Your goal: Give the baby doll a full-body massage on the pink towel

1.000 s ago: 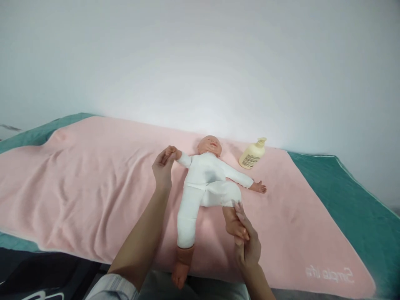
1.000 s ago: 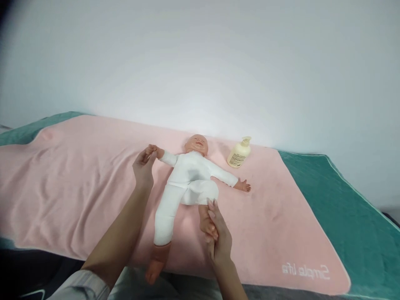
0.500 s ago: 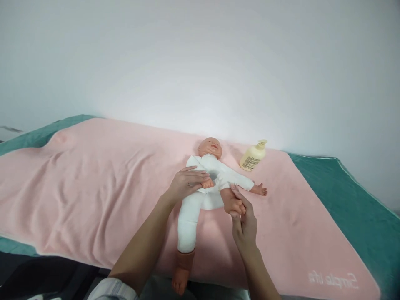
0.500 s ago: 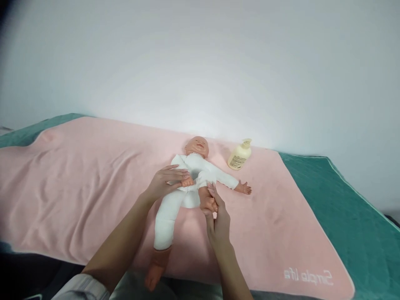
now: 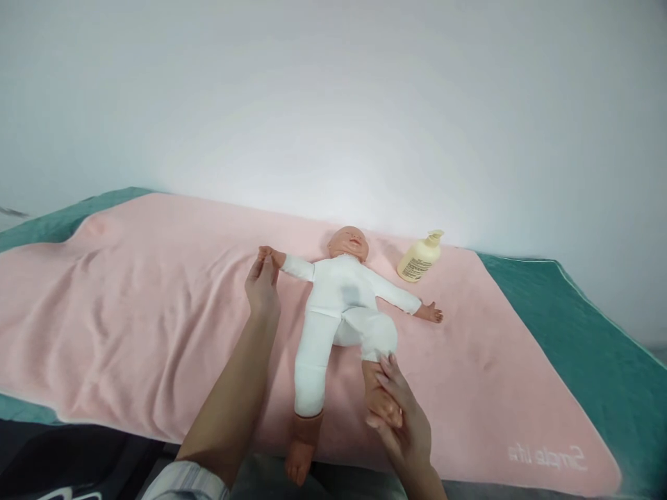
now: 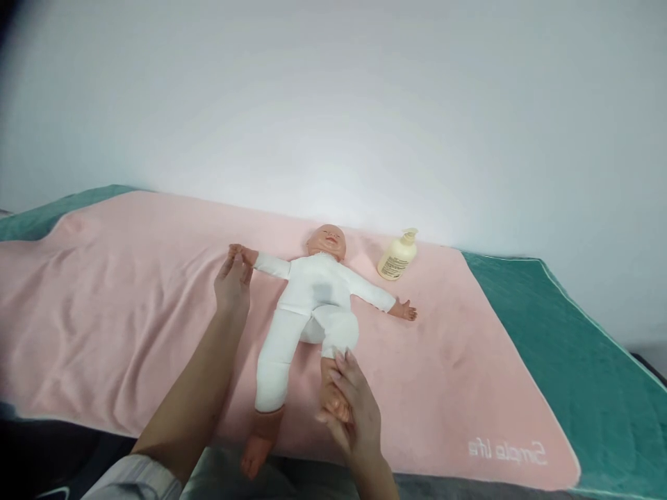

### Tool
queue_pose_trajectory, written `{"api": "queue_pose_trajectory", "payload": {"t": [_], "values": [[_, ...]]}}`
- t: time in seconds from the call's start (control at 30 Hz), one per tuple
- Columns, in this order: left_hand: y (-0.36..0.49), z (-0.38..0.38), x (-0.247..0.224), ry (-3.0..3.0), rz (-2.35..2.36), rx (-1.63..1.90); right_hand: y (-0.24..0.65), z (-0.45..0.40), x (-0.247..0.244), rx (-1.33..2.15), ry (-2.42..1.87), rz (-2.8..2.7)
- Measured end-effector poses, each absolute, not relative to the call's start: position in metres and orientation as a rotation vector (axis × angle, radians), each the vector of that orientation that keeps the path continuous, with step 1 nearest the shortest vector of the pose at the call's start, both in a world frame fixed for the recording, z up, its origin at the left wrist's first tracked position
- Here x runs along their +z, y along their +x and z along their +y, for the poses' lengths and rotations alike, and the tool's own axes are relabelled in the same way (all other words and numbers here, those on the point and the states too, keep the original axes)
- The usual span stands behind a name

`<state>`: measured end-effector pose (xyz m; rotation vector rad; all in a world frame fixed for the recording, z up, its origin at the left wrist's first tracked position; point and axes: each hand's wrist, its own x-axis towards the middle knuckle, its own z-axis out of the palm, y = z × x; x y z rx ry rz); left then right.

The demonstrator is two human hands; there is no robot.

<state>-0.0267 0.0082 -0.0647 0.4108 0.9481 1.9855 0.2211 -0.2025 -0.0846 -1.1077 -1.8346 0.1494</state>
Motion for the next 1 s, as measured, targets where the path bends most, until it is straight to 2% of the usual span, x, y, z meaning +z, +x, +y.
{"api": "queue_pose_trajectory", "payload": {"t": [0.17, 0.4, 0.63, 0.87, 1.0], "values": [[-0.041, 0.025, -0.089, -0.010, 1.048, 1.859, 0.224, -0.225, -0.110, -0.090, -1.055, -2.017], [-0.042, 0.030, -0.095, -0.017, 1.048, 1.831, 0.222, -0.242, -0.142, -0.150, -1.011, -2.124], [-0.041, 0.020, -0.085, 0.005, 1.037, 1.804, 0.220, -0.240, -0.145, -0.179, -1.011, -2.091], [-0.016, -0.002, -0.051, 0.623, 0.820, 2.032, 0.221, -0.222, -0.127, -0.051, -1.046, -1.901], [0.001, -0.015, -0.045, 0.982, 0.880, 1.942, 0.215, -0.202, -0.104, 0.173, -1.105, -1.736]]}}
